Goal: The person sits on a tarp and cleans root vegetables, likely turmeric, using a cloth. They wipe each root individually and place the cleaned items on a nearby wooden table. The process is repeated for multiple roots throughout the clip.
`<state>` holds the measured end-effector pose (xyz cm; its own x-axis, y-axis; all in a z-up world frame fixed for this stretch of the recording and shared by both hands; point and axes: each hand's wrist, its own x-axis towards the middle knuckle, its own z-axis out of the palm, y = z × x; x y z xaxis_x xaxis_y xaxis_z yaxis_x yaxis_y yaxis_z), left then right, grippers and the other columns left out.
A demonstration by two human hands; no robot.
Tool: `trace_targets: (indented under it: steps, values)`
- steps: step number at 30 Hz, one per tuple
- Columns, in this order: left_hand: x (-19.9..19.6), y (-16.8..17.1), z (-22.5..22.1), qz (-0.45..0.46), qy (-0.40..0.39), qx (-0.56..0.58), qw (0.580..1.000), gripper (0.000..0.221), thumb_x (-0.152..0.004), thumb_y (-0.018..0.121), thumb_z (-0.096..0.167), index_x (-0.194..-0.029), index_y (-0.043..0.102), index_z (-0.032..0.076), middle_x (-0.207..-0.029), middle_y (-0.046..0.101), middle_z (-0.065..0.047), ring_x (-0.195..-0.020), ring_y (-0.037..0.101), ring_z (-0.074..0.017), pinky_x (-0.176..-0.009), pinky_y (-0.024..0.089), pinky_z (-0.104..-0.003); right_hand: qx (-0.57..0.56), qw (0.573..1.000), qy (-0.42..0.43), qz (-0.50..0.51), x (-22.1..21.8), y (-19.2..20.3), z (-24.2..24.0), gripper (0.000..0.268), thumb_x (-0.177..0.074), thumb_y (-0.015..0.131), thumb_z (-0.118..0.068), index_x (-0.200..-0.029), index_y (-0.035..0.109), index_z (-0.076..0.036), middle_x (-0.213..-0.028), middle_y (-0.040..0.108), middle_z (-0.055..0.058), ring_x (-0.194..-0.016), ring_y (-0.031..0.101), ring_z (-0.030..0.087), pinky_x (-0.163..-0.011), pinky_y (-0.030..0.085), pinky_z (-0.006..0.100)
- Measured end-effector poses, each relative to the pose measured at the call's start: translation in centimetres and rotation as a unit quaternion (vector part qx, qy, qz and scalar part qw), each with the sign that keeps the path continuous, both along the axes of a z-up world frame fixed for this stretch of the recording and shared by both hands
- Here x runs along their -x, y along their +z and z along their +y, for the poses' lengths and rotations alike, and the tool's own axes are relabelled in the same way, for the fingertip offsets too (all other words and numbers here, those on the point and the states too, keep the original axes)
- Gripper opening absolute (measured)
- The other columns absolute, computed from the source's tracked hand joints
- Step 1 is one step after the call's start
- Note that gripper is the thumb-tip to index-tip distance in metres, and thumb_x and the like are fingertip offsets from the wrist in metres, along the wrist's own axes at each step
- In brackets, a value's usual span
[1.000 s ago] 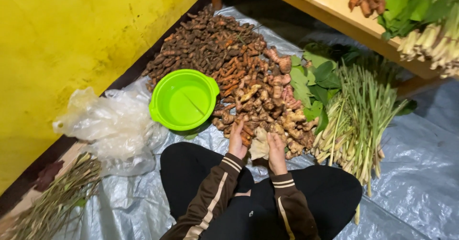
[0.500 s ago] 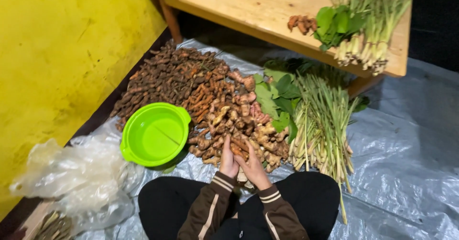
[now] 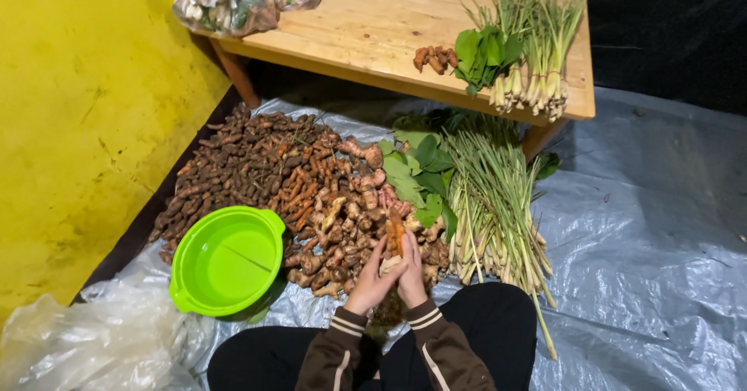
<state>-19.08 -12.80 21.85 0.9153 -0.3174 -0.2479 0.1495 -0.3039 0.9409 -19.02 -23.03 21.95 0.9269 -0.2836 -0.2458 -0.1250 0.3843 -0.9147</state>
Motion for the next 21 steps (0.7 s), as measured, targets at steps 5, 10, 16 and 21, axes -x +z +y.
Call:
trace_targets:
  steps: [5, 10, 16, 21]
  values:
    - [-0.8, -1.4, 0.0, -0.050, 0.014, -0.030, 0.998, 0.068, -0.096, 0.062, 0.046, -0.155, 0.041, 0.018, -0.152, 0.048, -0.018, -0.142, 0.043, -0.0366, -0.116, 0.036, -0.050, -0.009, 0.996, -0.078, 0.043, -2.1, -1.6, -1.1, 0.072, -0.103, 0.043, -0.046, -0.159, 0.025, -0.003, -0.166, 0.019, 0.019, -0.154, 0.018, 0.033, -0.127, 0.013, 0.045]
    - [-2.4, -1.3, 1.0, -0.080, 0.060, 0.031, 0.995, 0.038, -0.094, 0.061, 0.036, -0.122, 0.071, 0.012, -0.125, 0.073, -0.008, -0.119, 0.067, -0.0229, -0.103, 0.049, -0.038, 0.109, 0.988, -0.023, 0.109, -5.6, 0.2, -3.5, 0.075, -0.096, 0.028, -0.057, -0.160, 0.026, -0.018, -0.169, 0.022, 0.009, -0.154, 0.025, 0.026, -0.124, 0.020, 0.048]
    - [-4.7, -1.7, 1.8, -0.021, 0.129, 0.075, 0.989, 0.045, -0.091, 0.062, 0.046, -0.120, 0.070, 0.014, -0.130, 0.071, -0.007, -0.126, 0.063, -0.0241, -0.111, 0.043, -0.044, 0.109, 0.985, -0.058, -0.122, -15.1, 4.5, -6.7, 0.049, -0.099, 0.047, -0.047, -0.134, 0.051, -0.012, -0.131, 0.069, 0.013, -0.059, 0.042, 0.005, -0.052, 0.036, 0.022]
    - [-7.6, -3.1, 1.5, -0.040, 0.114, 0.057, 0.991, 0.051, -0.089, 0.060, 0.053, -0.123, 0.068, 0.015, -0.134, 0.068, -0.010, -0.129, 0.060, -0.0260, -0.113, 0.041, -0.048, 0.305, 0.939, -0.118, -0.107, -25.3, 9.8, -9.7, 0.065, -0.097, 0.053, -0.048, -0.147, 0.039, -0.009, -0.144, 0.056, 0.017, -0.126, 0.061, 0.032, -0.102, 0.051, 0.053]
